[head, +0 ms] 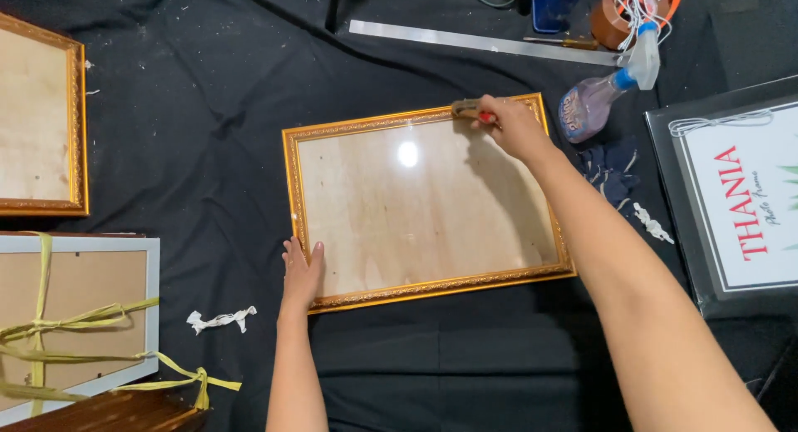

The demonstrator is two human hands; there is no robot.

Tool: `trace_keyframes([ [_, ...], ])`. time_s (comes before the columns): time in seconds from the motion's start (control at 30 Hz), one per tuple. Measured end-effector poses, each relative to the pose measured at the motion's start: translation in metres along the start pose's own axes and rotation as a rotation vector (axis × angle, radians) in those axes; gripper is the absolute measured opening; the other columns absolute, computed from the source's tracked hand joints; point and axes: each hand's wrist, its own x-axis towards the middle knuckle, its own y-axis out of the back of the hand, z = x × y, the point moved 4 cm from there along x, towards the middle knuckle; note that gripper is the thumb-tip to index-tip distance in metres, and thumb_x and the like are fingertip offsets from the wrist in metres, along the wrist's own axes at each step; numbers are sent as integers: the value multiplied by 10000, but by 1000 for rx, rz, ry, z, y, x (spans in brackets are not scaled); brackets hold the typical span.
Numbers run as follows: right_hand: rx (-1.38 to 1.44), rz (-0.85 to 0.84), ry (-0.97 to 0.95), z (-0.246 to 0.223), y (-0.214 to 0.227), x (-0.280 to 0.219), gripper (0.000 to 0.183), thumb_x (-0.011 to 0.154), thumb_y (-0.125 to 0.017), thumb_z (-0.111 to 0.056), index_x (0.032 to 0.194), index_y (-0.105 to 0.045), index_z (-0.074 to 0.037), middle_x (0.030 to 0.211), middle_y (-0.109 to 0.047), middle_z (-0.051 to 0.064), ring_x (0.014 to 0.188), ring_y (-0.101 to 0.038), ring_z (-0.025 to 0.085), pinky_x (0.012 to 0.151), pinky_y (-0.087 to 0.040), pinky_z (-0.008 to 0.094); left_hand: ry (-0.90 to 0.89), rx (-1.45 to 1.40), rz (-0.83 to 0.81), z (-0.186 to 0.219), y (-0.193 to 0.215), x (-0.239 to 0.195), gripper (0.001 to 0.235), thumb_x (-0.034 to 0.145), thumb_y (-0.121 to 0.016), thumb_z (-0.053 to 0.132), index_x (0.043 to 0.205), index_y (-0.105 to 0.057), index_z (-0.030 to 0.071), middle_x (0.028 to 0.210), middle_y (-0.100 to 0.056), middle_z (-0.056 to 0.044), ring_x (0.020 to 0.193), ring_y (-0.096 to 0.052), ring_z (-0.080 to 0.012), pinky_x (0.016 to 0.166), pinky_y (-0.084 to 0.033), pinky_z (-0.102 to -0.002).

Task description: The person cleans a gold picture frame by brushing its surface, spraying a cleaning solution, and wiping it with a cloth. The frame is placed on a black cloth on the floor.

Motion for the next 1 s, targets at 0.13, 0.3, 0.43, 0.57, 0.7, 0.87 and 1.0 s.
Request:
trace_keyframes([
  [0.13, 79, -148, -47, -38, 42, -87, 170, 946, -712, -219, 1085, -618, -190, 956, -723, 100, 1017, -699, 352, 918, -539, 478, -1, -12, 1, 6, 3, -6, 896, 1029, -321, 646, 1632, -86, 27, 1702, -24, -213, 1567, -5, -394, 1209, -92, -657],
  [0.3, 217, -619, -189, -69, 84, -213, 357, 855, -742, -180, 1204, -673, -143, 1076, -779, 224, 1071, -691, 464, 914, -567, 587, 1, 12, 8, 0, 0, 1, 919, 1021, -341, 663, 1631, -85, 25, 1701, -26, -208, 1564, -14, -394, 1221, -98, -639],
  [0.43, 311, -797, -281, -39, 86, -219, 240, 882, -751, -349, 1086, -744, -222, 932, -883, 50, 968, -804, 300, 909, -596, 464, -8, 36, 19, -7, -5, 7, 954, 1002, -360, 688, 1630, -94, 20, 1699, -33, -214, 1559, -24, -408, 1227, -106, -625],
  [0.57, 135, -469, -229, 16, 82, -128, 310, 897, -749, -388, 1099, -669, -166, 989, -814, 125, 1016, -735, 388, 898, -556, 512, -7, 51, 26, -7, -5, 9, 966, 997, -356, 693, 1634, -71, 26, 1702, -24, -208, 1560, -18, -410, 1220, -116, -634],
  [0.7, 69, -49, -292, 49, 80, -37, 167, 1022, -712, -344, 1177, -652, -327, 1044, -747, 3, 1037, -706, 297, 946, -521, 422, 4, 66, 23, -4, -4, 3, 982, 982, -381, 695, 1635, -56, 38, 1706, -9, -192, 1562, -11, -403, 1223, -113, -636],
  [0.87, -23, 109, -206, 79, 33, -24, 217, 966, -780, -350, 1118, -634, -299, 982, -706, -39, 1036, -695, 227, 973, -527, 400, 8, 44, 18, 3, -1, -4, 990, 976, -374, 710, 1640, -44, 54, 1710, 6, -175, 1564, 13, -392, 1220, -100, -637],
  [1.0, 8, 24, -201, 45, 55, -100, 207, 958, -764, -286, 1128, -651, -245, 1003, -736, 65, 1058, -696, 302, 971, -539, 440, 1, 44, 11, -10, -5, 7, 988, 980, -368, 715, 1642, -40, 59, 1709, 9, -173, 1565, 15, -388, 1218, -94, -641],
])
